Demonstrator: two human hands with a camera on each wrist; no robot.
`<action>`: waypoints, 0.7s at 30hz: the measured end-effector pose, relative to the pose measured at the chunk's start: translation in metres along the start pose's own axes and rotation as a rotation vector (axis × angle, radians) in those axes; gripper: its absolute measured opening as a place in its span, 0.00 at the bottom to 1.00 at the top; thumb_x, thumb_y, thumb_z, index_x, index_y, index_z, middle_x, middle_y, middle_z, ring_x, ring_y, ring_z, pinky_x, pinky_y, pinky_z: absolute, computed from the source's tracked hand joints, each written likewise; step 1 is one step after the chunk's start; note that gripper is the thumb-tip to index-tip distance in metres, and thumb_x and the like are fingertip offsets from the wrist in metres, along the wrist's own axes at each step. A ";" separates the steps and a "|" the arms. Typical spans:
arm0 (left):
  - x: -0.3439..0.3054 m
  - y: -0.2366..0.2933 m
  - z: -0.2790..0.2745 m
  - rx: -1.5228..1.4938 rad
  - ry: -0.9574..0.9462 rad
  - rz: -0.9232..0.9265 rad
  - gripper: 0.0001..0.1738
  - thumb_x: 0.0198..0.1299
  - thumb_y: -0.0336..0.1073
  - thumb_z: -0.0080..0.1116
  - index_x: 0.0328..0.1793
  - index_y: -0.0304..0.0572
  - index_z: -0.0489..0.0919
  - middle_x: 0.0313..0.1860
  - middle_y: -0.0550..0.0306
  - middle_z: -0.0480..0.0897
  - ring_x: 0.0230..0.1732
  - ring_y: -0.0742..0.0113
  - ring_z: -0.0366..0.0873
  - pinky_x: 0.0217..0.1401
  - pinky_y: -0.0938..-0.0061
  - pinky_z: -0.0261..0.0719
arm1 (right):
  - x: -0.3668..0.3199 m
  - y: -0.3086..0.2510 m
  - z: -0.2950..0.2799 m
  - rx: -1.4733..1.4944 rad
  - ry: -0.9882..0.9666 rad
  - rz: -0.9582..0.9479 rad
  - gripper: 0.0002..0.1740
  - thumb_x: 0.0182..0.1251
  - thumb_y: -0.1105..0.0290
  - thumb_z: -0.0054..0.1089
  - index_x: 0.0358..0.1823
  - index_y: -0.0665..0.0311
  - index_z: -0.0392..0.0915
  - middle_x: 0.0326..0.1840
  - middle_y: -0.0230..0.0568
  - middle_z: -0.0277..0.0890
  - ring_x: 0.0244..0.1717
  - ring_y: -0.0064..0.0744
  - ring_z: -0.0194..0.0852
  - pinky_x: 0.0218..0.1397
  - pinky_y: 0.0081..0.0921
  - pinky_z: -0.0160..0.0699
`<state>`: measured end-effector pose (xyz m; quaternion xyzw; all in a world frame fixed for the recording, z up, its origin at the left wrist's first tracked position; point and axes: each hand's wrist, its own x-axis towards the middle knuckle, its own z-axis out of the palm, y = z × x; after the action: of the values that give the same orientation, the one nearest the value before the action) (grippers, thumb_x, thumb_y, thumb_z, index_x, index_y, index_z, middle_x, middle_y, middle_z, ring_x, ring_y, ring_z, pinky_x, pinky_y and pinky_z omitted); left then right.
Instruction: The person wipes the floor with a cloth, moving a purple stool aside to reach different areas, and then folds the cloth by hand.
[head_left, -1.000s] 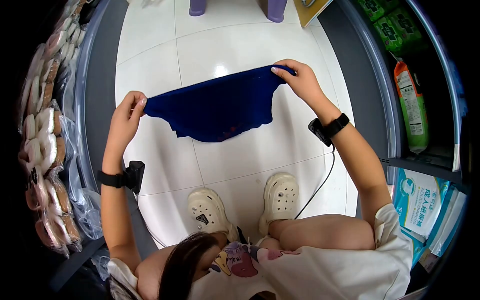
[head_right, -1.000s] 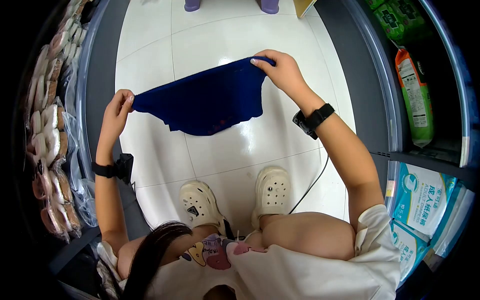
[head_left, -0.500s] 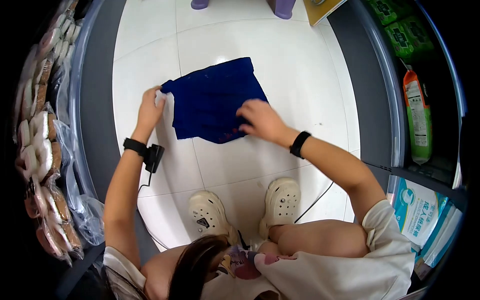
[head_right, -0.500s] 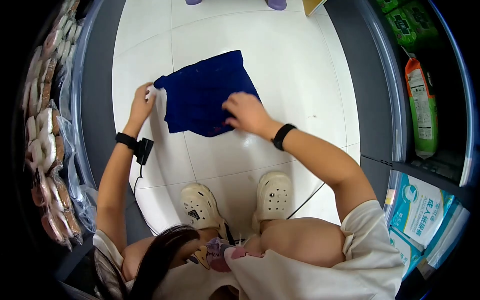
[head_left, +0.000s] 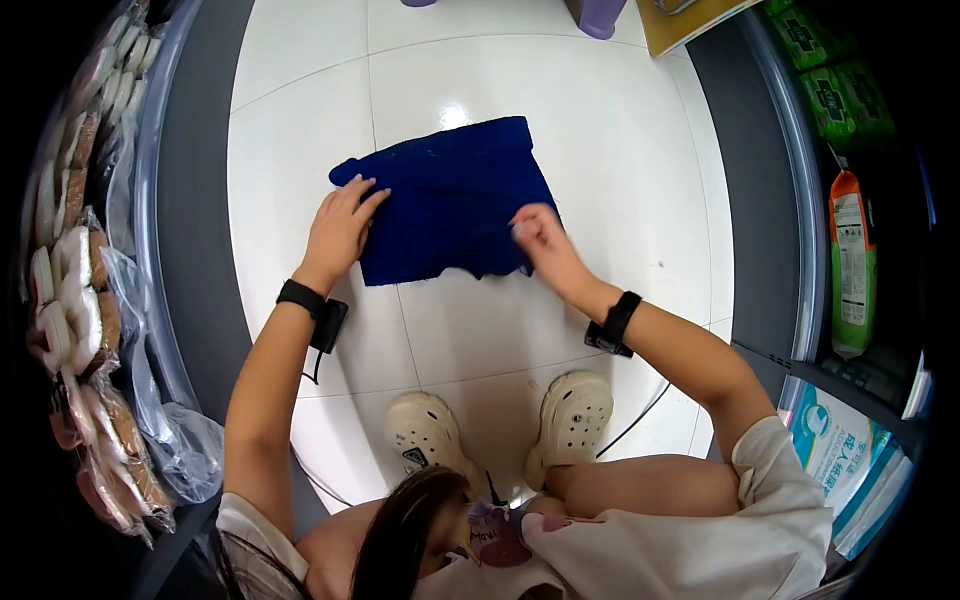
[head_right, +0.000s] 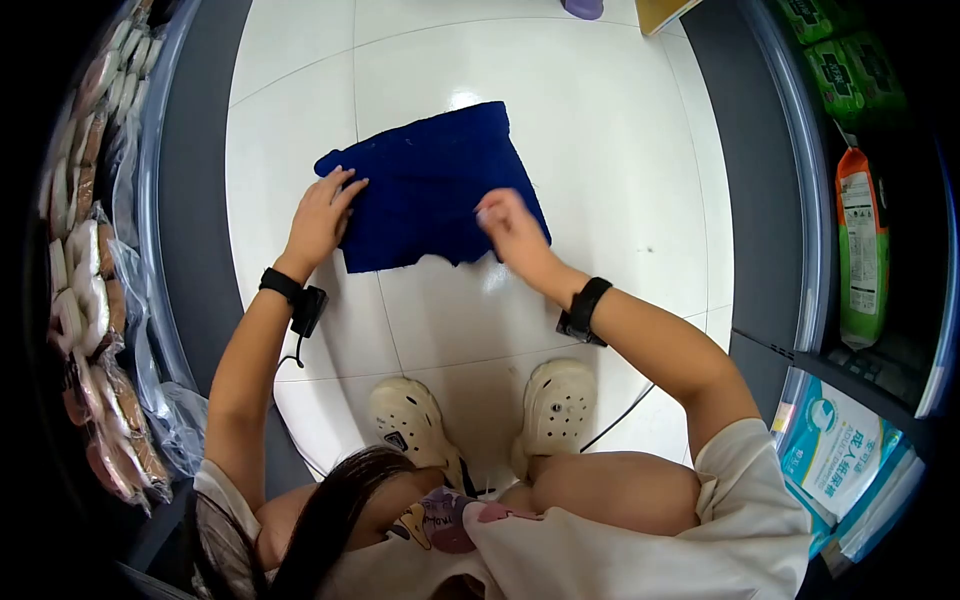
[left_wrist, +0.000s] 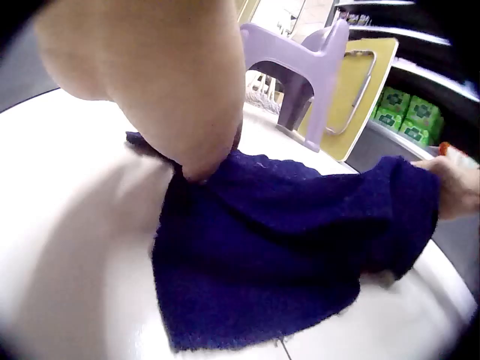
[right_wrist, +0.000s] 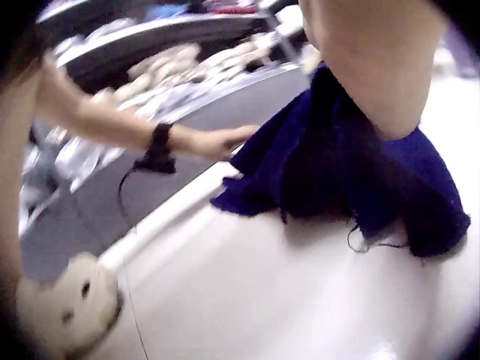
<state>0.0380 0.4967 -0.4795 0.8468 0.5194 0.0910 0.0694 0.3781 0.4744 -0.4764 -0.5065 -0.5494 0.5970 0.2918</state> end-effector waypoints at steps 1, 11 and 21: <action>0.002 -0.003 0.001 -0.010 0.020 -0.031 0.31 0.55 0.23 0.58 0.67 0.51 0.73 0.69 0.49 0.71 0.71 0.47 0.66 0.71 0.57 0.66 | 0.011 0.006 -0.005 0.152 0.154 0.131 0.12 0.76 0.65 0.50 0.53 0.62 0.68 0.43 0.35 0.72 0.42 0.21 0.68 0.44 0.22 0.72; 0.009 -0.011 0.004 0.000 0.094 -0.029 0.21 0.52 0.28 0.64 0.55 0.46 0.77 0.59 0.51 0.75 0.63 0.50 0.71 0.66 0.60 0.70 | 0.051 -0.031 -0.032 -0.962 -0.058 -0.250 0.44 0.50 0.55 0.76 0.69 0.52 0.65 0.65 0.50 0.63 0.65 0.51 0.64 0.70 0.43 0.64; 0.019 -0.029 0.009 0.059 0.113 -0.090 0.16 0.55 0.27 0.60 0.51 0.46 0.77 0.52 0.54 0.78 0.55 0.54 0.75 0.59 0.63 0.72 | 0.046 -0.007 -0.024 -0.976 -0.191 -0.582 0.21 0.54 0.62 0.71 0.49 0.58 0.77 0.53 0.41 0.73 0.59 0.42 0.69 0.62 0.41 0.68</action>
<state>0.0228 0.5264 -0.4929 0.8178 0.5625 0.1202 0.0188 0.3840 0.5257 -0.4799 -0.3543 -0.9019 0.2124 0.1258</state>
